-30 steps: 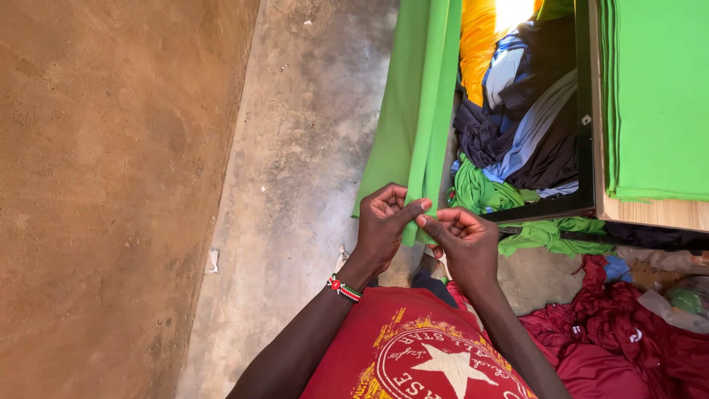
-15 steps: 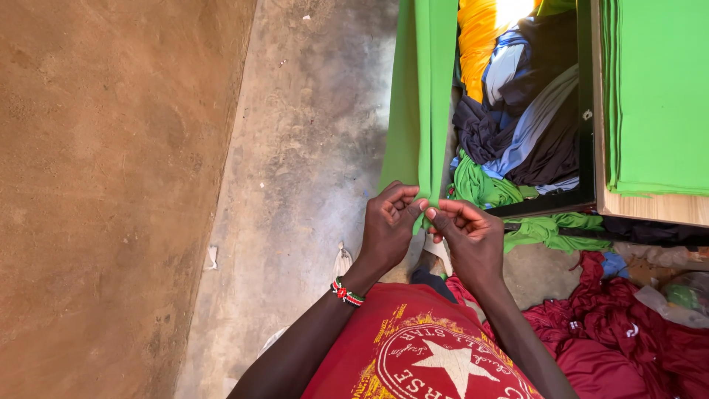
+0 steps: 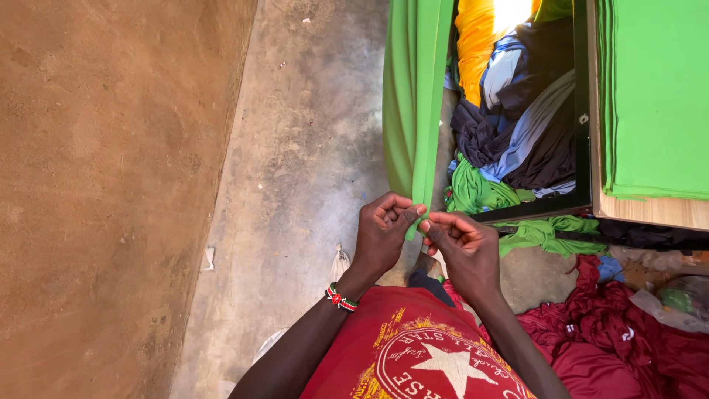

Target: Smoothing and folding a large piece of green fabric on a work table.

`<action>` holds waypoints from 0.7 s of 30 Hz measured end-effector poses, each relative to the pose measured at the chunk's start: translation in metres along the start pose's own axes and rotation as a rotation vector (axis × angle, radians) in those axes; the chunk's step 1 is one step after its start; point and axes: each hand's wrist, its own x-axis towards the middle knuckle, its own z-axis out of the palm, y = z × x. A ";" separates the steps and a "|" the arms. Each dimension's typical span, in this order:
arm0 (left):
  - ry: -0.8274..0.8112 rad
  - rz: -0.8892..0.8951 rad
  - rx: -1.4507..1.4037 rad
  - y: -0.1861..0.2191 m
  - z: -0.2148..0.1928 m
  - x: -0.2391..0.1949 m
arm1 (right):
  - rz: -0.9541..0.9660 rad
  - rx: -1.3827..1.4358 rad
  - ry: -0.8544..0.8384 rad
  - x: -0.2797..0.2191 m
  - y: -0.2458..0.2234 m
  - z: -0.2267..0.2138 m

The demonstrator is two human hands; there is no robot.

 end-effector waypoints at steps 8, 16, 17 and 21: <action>0.046 -0.054 -0.011 0.036 0.015 -0.015 | 0.007 0.007 0.026 -0.004 -0.001 0.000; -0.046 0.059 0.093 0.039 0.018 -0.019 | -0.086 -0.064 0.066 -0.012 -0.013 0.004; -0.042 0.060 0.094 0.036 0.015 -0.019 | -0.086 -0.062 0.061 -0.012 -0.010 0.004; -0.108 0.094 0.182 0.031 0.009 -0.016 | -0.225 -0.105 0.041 -0.010 -0.005 0.004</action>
